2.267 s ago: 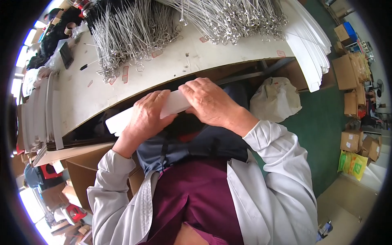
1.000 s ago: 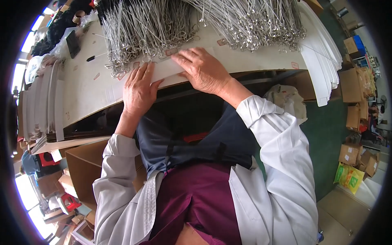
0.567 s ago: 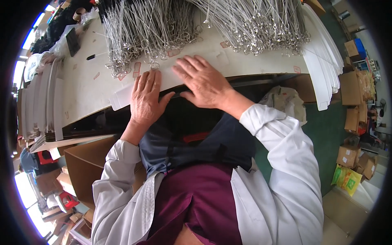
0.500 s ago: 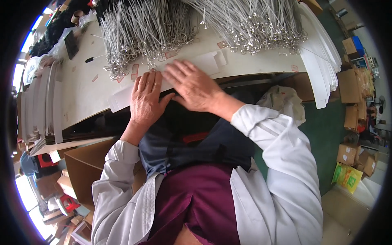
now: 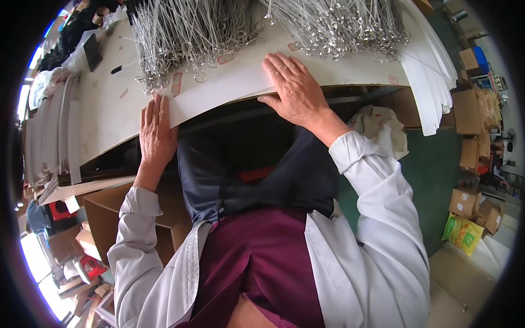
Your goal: The recorder is picking up bundles of wire-handled brushes and inserting them into white cardboard sleeves.
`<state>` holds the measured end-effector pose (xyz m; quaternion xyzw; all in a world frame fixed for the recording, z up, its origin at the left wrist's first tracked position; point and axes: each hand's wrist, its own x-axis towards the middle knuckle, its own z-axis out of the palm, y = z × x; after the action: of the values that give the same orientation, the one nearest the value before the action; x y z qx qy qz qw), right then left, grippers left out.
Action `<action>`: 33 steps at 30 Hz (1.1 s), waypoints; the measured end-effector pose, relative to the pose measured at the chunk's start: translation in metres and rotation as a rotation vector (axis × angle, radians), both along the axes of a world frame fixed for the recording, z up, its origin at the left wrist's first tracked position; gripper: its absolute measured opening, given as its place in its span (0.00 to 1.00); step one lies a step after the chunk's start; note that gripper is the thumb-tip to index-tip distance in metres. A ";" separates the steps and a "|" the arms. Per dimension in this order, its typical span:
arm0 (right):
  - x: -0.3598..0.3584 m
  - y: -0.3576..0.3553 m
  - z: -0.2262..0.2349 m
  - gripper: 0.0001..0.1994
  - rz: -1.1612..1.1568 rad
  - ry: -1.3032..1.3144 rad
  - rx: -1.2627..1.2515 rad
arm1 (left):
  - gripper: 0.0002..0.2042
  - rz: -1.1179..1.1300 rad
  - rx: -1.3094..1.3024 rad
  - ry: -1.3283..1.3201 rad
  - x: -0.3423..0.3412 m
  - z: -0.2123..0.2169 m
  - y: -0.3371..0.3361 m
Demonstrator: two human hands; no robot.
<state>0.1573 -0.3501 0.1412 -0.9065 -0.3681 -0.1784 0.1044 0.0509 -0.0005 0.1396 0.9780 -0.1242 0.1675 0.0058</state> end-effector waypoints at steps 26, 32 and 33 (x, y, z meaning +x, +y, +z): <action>-0.108 0.020 0.006 0.22 0.069 0.234 0.689 | 0.28 0.050 -0.631 0.546 -0.052 0.041 -0.105; -0.129 0.034 -0.009 0.13 -0.007 0.690 0.974 | 0.33 0.062 -0.596 0.506 -0.067 0.020 -0.111; -0.128 0.033 -0.008 0.13 -0.006 0.695 0.975 | 0.33 0.066 -0.596 0.509 -0.068 0.021 -0.113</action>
<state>0.0288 -0.3174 0.1328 -0.7605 -0.1855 -0.0201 0.6219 -0.0171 -0.1132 0.1601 0.9472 -0.0335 -0.0516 0.3147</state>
